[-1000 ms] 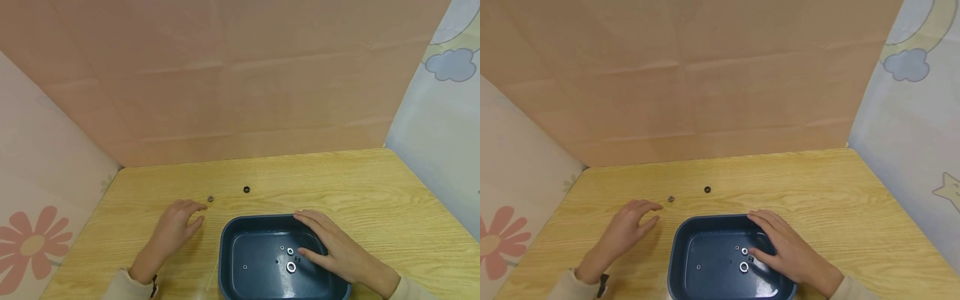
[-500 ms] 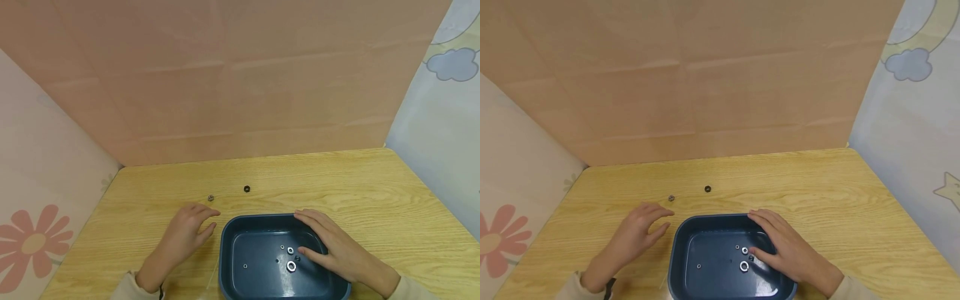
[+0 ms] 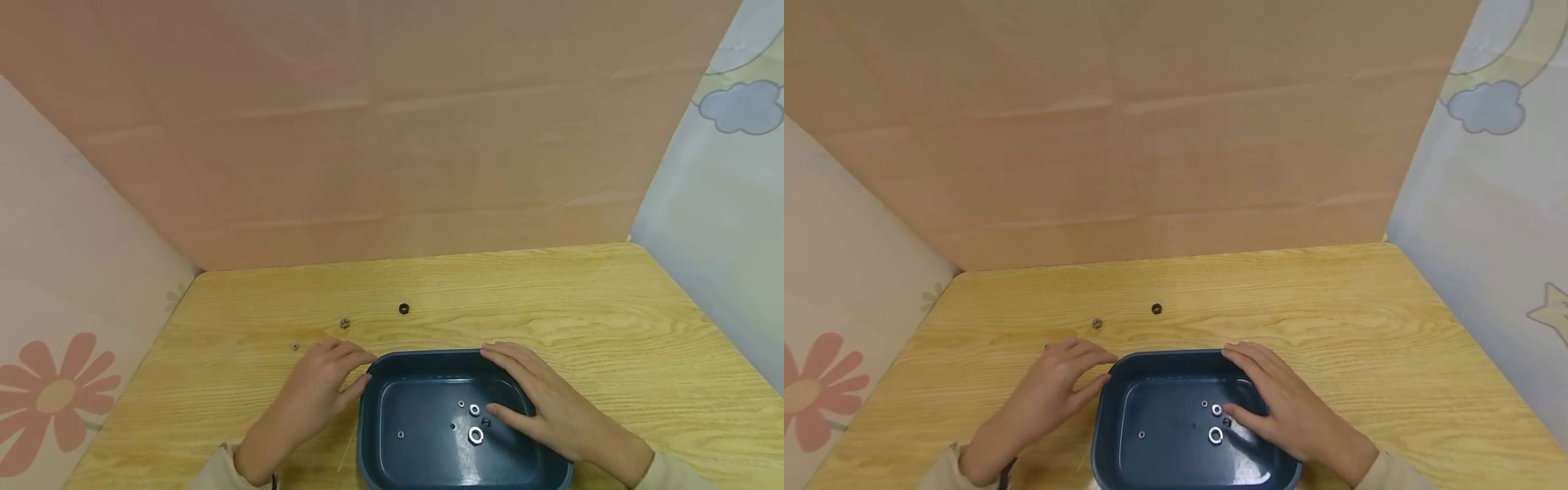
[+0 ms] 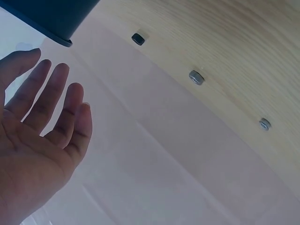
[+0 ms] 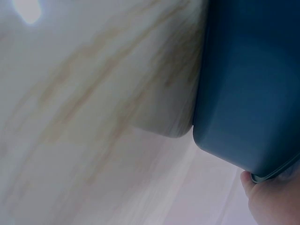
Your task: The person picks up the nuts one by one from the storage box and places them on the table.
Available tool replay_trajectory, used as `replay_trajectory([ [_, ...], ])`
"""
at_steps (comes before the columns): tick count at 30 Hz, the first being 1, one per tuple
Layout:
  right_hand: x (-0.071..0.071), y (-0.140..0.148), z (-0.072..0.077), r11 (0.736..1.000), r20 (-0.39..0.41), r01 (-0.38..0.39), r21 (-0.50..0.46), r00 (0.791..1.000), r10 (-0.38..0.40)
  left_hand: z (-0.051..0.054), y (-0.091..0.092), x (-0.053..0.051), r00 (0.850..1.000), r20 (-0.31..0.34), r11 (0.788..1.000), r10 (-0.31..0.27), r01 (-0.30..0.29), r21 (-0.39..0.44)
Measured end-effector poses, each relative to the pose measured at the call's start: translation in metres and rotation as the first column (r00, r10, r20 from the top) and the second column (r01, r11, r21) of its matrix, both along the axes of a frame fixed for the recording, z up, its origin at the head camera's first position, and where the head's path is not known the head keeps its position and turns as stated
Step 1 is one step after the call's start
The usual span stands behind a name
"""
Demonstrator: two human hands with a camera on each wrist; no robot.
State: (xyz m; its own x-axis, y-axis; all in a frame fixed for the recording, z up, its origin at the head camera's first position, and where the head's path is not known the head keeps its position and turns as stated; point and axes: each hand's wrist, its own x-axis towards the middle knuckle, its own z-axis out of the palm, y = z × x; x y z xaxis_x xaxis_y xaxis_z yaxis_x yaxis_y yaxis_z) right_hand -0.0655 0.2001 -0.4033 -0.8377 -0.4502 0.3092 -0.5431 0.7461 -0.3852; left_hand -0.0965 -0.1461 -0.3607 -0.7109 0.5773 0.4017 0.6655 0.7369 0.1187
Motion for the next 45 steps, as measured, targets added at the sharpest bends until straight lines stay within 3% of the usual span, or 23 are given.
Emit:
replay_trajectory([
  [7,0.000,0.000,-0.001,1.000,-0.003,0.004,0.005,1.000,-0.004,-0.002,0.007,0.003,0.998,0.059,0.999,-0.010,0.012,-0.030],
  [17,-0.001,0.000,-0.001,1.000,-0.015,-0.006,-0.001,1.000,0.006,-0.008,0.014,0.007,0.989,0.119,0.995,-0.087,0.092,-0.034],
  [26,-0.001,0.000,-0.001,1.000,-0.021,-0.016,-0.010,1.000,0.015,-0.012,0.018,0.008,0.985,0.123,0.990,-0.121,0.129,-0.063],
  [33,-0.002,0.001,-0.001,1.000,-0.018,-0.016,-0.015,1.000,0.016,-0.017,0.020,0.010,0.972,0.124,0.973,-0.198,0.210,-0.093],
  [45,-0.002,0.000,-0.001,1.000,-0.012,-0.002,-0.004,1.000,0.002,-0.019,0.026,0.013,0.962,0.147,0.958,-0.232,0.252,-0.135],
])
